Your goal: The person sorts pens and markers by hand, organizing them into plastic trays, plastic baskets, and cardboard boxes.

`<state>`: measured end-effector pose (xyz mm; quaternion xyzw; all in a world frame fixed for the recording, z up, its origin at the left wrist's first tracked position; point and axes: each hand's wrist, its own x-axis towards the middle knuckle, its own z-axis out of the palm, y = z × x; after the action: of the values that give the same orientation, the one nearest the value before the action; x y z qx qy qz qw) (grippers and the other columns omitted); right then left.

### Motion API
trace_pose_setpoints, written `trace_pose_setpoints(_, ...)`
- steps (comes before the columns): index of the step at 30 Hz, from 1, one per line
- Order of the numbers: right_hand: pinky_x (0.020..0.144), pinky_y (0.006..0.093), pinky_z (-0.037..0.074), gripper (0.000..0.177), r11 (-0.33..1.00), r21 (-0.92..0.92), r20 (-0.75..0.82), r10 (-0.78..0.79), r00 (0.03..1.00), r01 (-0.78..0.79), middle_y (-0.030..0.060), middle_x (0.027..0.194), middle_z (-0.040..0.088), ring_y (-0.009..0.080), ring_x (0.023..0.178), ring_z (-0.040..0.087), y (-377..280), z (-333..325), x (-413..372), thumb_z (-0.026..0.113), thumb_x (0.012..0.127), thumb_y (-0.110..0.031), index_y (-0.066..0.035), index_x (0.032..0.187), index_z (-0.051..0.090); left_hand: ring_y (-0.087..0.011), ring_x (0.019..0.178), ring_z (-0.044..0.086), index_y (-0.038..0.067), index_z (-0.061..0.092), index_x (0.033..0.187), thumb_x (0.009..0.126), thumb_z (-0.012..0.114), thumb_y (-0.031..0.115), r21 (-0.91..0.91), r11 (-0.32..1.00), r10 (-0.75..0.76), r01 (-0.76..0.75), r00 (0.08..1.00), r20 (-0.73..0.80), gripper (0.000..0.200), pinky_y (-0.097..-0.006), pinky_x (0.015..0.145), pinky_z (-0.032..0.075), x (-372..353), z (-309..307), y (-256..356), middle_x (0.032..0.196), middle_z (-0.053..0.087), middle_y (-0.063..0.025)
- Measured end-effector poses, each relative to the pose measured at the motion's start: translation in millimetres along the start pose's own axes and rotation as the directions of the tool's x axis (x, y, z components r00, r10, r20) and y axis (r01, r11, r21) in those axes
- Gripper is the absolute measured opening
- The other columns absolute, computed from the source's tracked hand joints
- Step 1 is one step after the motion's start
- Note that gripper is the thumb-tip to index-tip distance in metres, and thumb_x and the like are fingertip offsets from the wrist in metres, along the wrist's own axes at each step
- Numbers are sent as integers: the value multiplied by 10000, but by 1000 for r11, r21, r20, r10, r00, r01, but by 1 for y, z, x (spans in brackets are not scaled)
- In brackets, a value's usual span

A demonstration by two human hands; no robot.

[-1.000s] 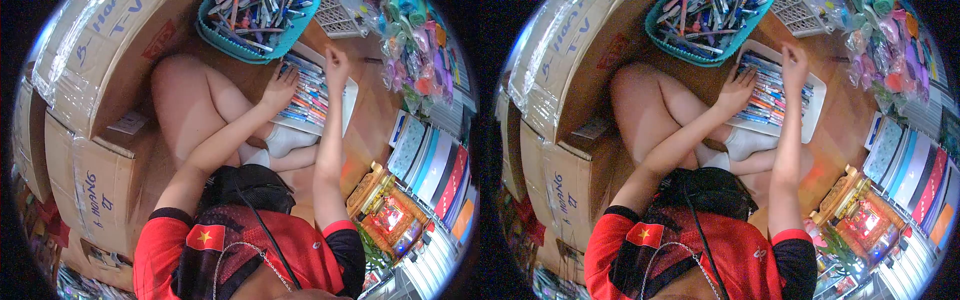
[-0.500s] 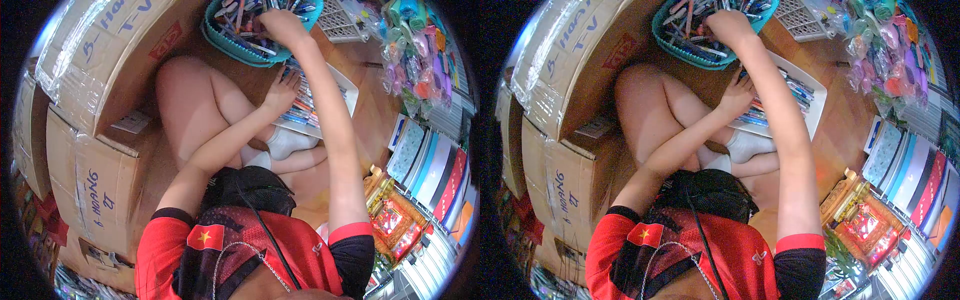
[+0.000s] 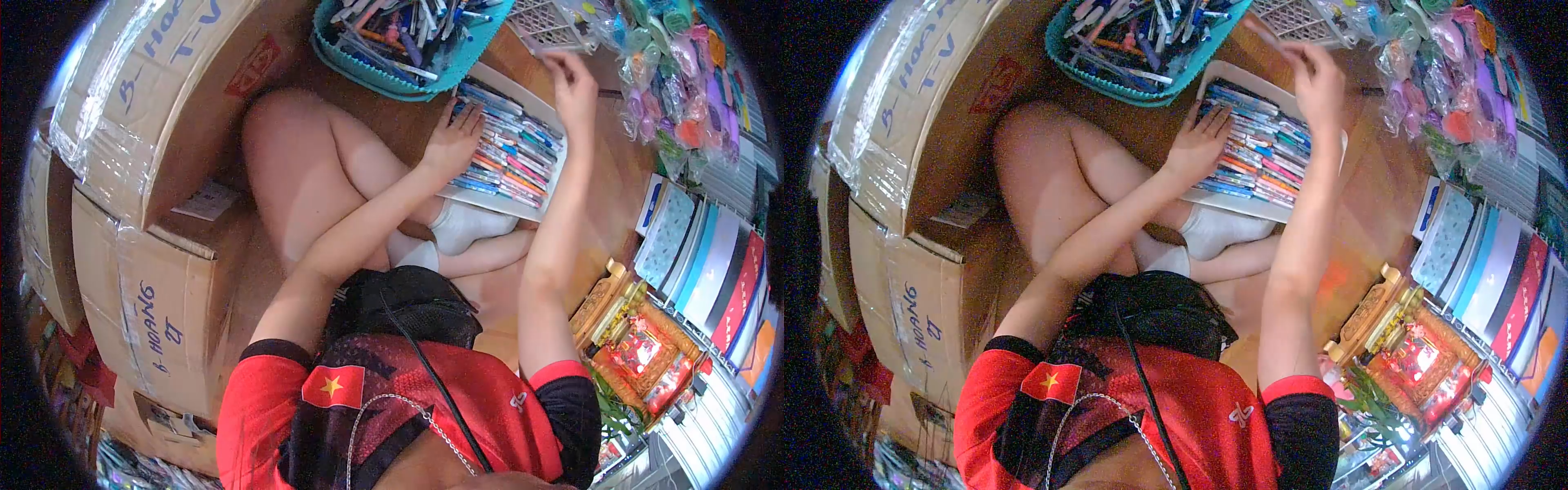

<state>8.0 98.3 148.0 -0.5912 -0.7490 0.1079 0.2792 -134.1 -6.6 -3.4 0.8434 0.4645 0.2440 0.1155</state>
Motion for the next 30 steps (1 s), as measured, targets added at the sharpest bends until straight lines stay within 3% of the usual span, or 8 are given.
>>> trace_pose_setpoints(5,769,348,472,164,950,-123,137,303,943,-287,144,908,648,297,837,624,74,50,-62,596,813,-140,-56,929,676,-245,1256,412,18,518,1200,736,595,189,-29,999,-20,20,1000,-12,501,-488,1100,175,0,2,1,1342,448,-128)
trace_pose_setpoints(8,797,384,459,165,960,-266,109,118,987,-85,151,911,639,329,864,601,108,79,-75,608,795,-161,-53,897,681,-242,1257,411,16,517,1201,742,588,195,6,1000,-9,9,1000,-14,497,-484,1102,173,0,4,0,1346,445,-127)
trace_pose_setpoints(15,855,405,415,179,953,-290,-68,73,995,-90,113,961,621,307,971,552,90,92,-81,616,771,-116,-92,937,679,-231,1247,424,13,532,1180,759,545,161,-17,1000,-7,7,1000,3,446,-481,1107,151,1,0,0,1327,461,-131)
trace_pose_setpoints(18,856,382,417,178,954,-288,-23,80,997,-83,104,952,623,301,963,557,86,89,-80,631,755,-94,-94,924,685,-246,1246,426,8,522,1189,736,588,169,-4,1000,-2,2,1000,0,486,-490,1099,176,1,-2,0,1321,469,-138)
trace_pose_setpoints(20,842,364,423,159,981,-147,-66,118,991,-126,100,942,623,278,936,568,80,83,-73,639,765,-100,-99,916,690,-247,1245,427,4,522,1186,730,593,161,-11,1000,-7,7,1000,-11,487,-491,1098,177,1,-1,0,1316,472,-143)
trace_pose_setpoints(24,733,276,460,120,994,-105,-349,-29,937,-8,80,879,639,199,835,615,30,53,-34,627,829,-121,-59,907,692,-243,1245,427,2,520,1186,729,594,161,-31,999,-18,18,1000,-10,489,-488,1098,177,0,1,0,1321,465,-145)
trace_pose_setpoints(27,718,279,465,119,986,-135,-390,-144,909,99,80,893,653,190,809,625,-26,30,4,625,838,-123,-63,914,692,-241,1245,427,4,519,1187,728,595,163,-20,1000,-20,19,1000,-20,492,-488,1096,180,0,1,1,1318,469,-142)
trace_pose_setpoints(30,722,295,472,159,985,95,-111,-134,985,144,93,876,671,219,807,642,-79,36,29,643,823,-180,-60,916,690,-239,1258,411,2,514,1195,750,558,160,-14,1000,-19,19,1000,11,473,-486,1101,164,1,-1,1,1324,461,-144)
